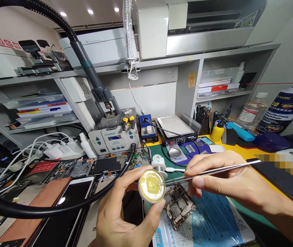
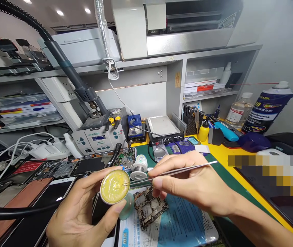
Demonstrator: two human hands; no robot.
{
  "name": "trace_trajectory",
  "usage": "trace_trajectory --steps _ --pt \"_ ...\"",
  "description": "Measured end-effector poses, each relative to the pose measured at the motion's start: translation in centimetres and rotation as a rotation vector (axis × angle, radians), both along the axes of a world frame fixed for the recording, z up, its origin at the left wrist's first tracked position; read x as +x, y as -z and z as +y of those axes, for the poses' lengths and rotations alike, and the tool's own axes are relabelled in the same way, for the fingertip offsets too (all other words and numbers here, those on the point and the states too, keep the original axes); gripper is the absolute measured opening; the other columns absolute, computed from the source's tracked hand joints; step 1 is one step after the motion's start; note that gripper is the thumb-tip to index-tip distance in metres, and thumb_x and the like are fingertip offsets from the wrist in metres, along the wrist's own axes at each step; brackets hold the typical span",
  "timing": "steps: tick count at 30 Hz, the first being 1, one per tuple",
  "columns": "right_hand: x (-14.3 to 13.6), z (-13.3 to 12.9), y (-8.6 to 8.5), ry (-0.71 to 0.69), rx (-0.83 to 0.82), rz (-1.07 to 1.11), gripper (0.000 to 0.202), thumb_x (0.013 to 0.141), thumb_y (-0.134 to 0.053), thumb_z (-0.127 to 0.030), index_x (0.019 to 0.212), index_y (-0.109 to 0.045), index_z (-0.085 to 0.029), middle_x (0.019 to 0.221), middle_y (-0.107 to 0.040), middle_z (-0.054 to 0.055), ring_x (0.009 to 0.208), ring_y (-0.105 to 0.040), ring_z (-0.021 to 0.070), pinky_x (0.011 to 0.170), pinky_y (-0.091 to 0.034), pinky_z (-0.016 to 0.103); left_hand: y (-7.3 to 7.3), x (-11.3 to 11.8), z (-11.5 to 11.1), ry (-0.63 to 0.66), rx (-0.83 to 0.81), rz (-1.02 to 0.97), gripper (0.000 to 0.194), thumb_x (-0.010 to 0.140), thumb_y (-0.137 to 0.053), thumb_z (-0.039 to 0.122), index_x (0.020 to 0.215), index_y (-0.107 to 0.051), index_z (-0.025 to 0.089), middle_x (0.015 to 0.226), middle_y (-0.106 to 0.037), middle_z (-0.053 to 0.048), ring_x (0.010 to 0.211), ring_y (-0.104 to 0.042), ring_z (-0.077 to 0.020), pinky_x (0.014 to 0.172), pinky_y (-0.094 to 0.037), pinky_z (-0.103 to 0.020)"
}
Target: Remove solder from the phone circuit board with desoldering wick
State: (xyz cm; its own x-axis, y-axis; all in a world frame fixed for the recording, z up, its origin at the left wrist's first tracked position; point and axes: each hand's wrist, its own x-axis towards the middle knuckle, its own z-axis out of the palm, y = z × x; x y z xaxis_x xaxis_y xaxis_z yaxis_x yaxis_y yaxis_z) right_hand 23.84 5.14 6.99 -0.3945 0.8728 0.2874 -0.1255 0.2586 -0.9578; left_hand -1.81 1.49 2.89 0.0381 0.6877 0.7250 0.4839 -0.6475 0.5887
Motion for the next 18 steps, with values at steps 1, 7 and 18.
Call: trace_trajectory --steps 1,7,18 --pt "0.03 -0.01 0.06 -0.007 -0.005 0.002 0.019 0.079 -0.091 -0.040 0.094 -0.090 -0.029 0.081 -0.080 0.006 0.065 -0.074 0.0226 0.059 -0.061 0.034 -0.01 -0.03 0.07 0.000 -0.008 0.002 0.050 0.088 -0.076 0.020 0.134 -0.061 0.031 0.125 -0.077 -0.001 0.111 -0.077 -0.0195 0.096 -0.064 -0.025" --pt "0.09 0.07 0.14 -0.030 -0.023 0.011 0.012 0.085 -0.087 -0.028 0.096 -0.090 -0.032 0.084 -0.082 0.004 0.072 -0.078 0.0212 0.066 -0.062 0.030 0.05 -0.28 0.28 0.002 -0.042 0.009 0.049 0.087 -0.078 0.023 0.133 -0.061 0.031 0.122 -0.078 0.000 0.108 -0.078 -0.0188 0.092 -0.065 -0.023" --pt "-0.16 0.05 -0.17 -0.010 -0.017 0.008 0.007 0.087 -0.087 -0.025 0.093 -0.090 -0.028 0.082 -0.084 0.005 0.073 -0.081 0.0175 0.065 -0.062 0.020 -0.04 -0.30 0.37 0.012 -0.079 0.019 0.046 0.088 -0.076 0.027 0.131 -0.061 0.033 0.122 -0.078 0.002 0.106 -0.079 -0.0189 0.090 -0.066 -0.024"
